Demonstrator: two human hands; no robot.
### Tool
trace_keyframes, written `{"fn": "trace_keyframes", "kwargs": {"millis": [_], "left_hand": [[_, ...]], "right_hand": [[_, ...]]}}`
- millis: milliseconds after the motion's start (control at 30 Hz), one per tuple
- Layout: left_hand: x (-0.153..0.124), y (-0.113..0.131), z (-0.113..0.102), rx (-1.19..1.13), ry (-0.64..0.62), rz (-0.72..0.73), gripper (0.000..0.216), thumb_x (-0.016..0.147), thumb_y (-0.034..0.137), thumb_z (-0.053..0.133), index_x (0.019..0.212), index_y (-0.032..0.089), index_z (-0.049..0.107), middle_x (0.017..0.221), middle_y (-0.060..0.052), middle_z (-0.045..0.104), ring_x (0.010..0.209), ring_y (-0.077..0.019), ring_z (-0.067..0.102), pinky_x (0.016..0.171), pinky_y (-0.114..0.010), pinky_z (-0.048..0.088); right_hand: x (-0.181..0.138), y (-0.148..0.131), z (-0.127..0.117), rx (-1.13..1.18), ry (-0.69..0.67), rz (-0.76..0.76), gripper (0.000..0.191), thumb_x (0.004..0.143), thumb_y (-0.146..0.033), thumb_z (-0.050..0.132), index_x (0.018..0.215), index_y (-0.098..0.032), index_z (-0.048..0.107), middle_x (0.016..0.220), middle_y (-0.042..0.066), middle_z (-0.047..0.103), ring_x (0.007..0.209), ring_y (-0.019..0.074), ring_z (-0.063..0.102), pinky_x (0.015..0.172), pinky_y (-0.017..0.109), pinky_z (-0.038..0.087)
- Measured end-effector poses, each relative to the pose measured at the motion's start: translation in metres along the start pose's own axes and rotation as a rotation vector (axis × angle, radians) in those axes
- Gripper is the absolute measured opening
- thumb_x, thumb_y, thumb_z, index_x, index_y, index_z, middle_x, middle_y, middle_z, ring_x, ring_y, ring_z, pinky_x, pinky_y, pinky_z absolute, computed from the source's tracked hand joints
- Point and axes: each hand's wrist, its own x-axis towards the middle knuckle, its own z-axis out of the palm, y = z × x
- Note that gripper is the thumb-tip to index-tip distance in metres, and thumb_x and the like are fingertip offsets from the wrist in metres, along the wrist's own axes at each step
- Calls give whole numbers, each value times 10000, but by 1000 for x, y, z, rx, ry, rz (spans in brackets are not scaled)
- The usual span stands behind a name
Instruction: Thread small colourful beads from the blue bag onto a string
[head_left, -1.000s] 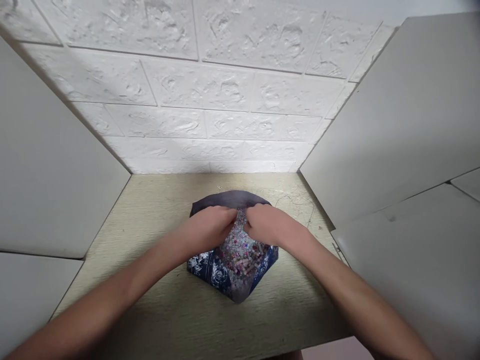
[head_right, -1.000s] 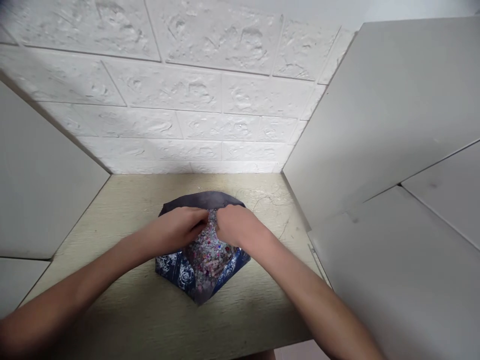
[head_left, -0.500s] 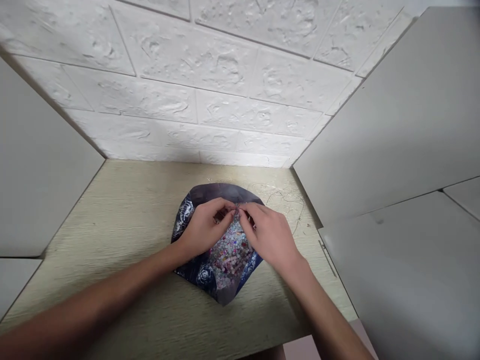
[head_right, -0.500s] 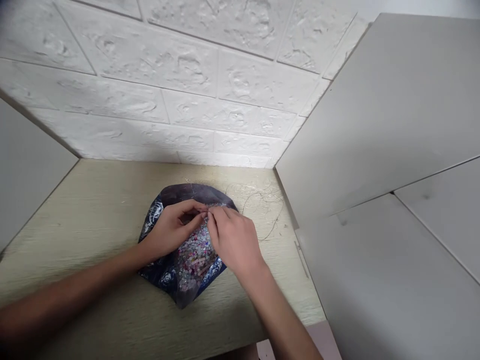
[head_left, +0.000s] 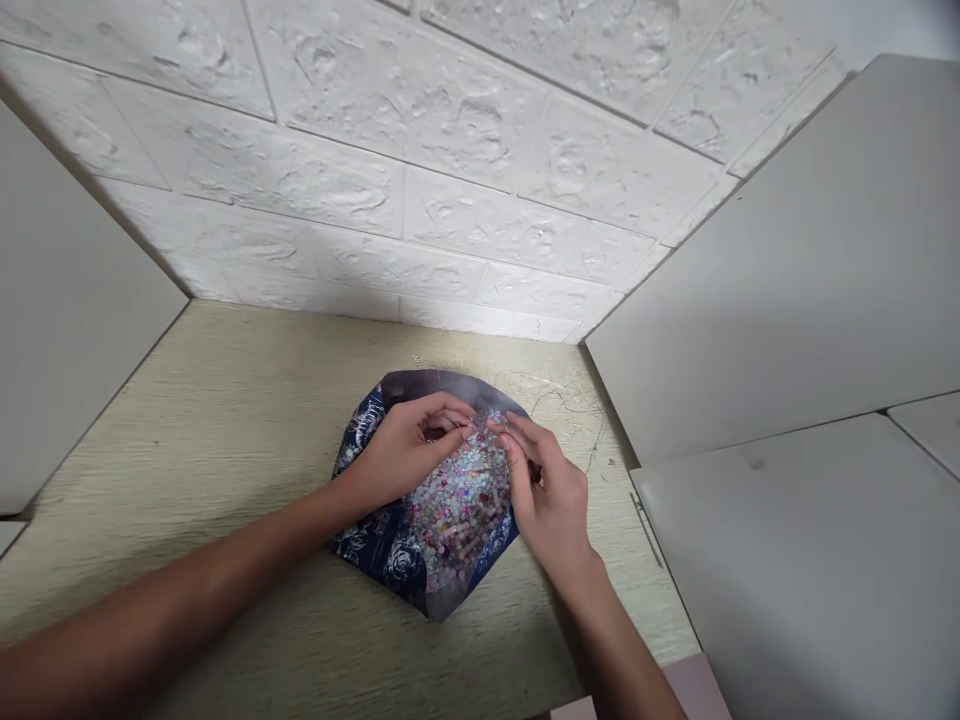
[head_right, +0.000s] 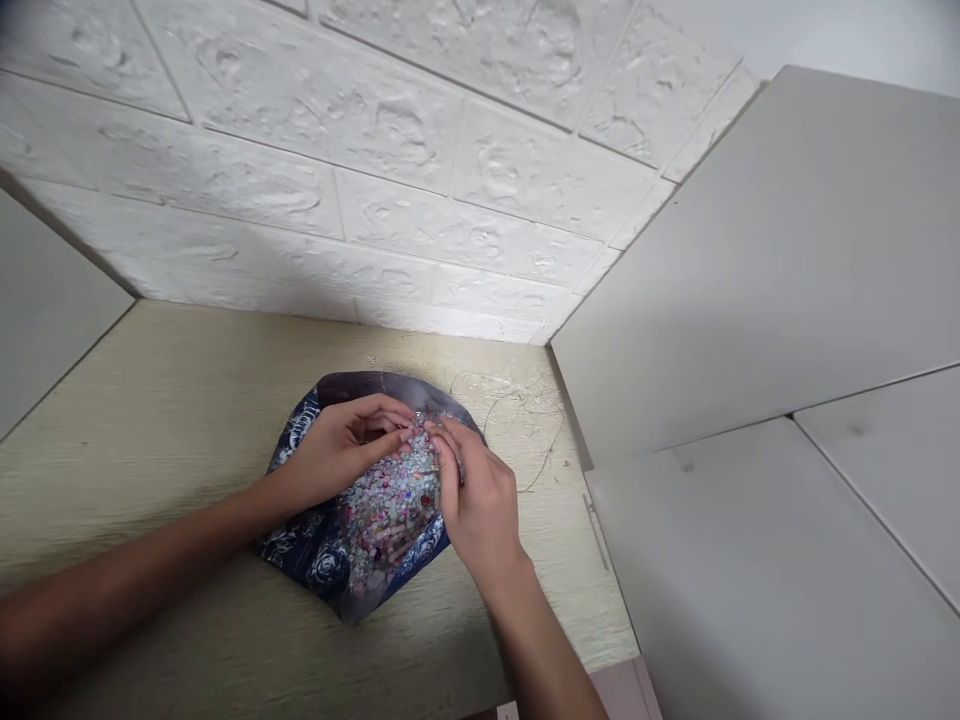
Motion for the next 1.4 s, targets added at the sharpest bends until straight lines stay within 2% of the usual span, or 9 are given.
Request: {"fn": "trace_keyframes", "kwargs": {"millis": [167, 333, 567, 733, 833, 933, 1133, 1233, 1400], "left_hand": [[0, 3, -1, -24, -13, -54, 146, 778, 238, 672, 878, 134, 689, 768, -44, 716, 682, -136, 658, 643, -256, 556], [1, 5, -4, -8, -29, 12, 133, 796, 240, 656, 876, 152, 715, 750, -31, 707, 627, -112, 629, 613, -235, 538], [1, 3, -5, -50, -56, -43, 144, 787, 251, 675, 887, 160, 724, 735, -27, 714, 690, -130, 650, 653, -235, 523], [2, 2, -5, -90, -54, -82, 134, 774, 238, 689, 880, 168, 731, 755, -21, 724, 699, -122, 651, 666, -226, 518], [3, 2, -6, -95, -52, -89, 130, 773, 237, 691, 877, 170, 732, 728, -13, 717, 693, -120, 649, 663, -221, 515], [3, 3, -5, -98, -56, -101, 126, 761, 241, 704, 863, 175, 737, 748, -15, 725, 690, -122, 653, 642, -214, 514], [4, 5, -4, -128, -57, -106, 113, 746, 227, 712, 843, 176, 742, 752, -12, 728, 692, -121, 656, 647, -207, 525], [4, 5, -4, -132, -70, -120, 122, 753, 229, 709, 858, 175, 739, 773, -13, 730, 709, -118, 658, 662, -203, 526], [2, 3, -5, -162, -90, -138, 122, 756, 224, 713, 865, 174, 732, 795, -8, 733, 735, -108, 660, 689, -191, 521]], "right_hand": [[1, 2, 2, -50, 32, -77, 157, 904, -148, 519, 1014, -182, 625, 938, 45, 725, 842, 143, 679, 776, 272, 546], [2, 2, 3, -58, 63, -88, 91, 880, -190, 573, 945, -180, 637, 783, 15, 701, 631, 113, 622, 601, 243, 517], [2, 3, 3, -11, 44, -59, 165, 906, -177, 531, 1041, -204, 622, 953, 40, 733, 845, 153, 698, 735, 271, 578], [1, 5, 5, 6, 87, -164, 313, 882, -93, 540, 1168, -202, 605, 1089, 45, 716, 965, 164, 690, 857, 305, 580], [1, 7, 5, -43, 84, -192, 308, 878, -77, 536, 1137, -218, 621, 1059, 36, 724, 937, 164, 694, 834, 305, 583], [2, 6, 5, -71, 118, -202, 265, 857, -87, 575, 1076, -226, 631, 939, 24, 732, 800, 145, 689, 730, 284, 584], [2, 7, 8, -83, 163, -166, 225, 824, -91, 620, 1010, -215, 650, 682, -6, 592, 538, 98, 480, 512, 248, 460], [1, 9, 10, -100, 185, -197, 271, 818, -75, 618, 1050, -207, 656, 669, -11, 578, 515, 88, 424, 486, 238, 415], [0, 11, 10, -119, 189, -237, 342, 790, -40, 641, 1095, -193, 658, 714, 5, 613, 542, 87, 458, 496, 233, 415]]}}
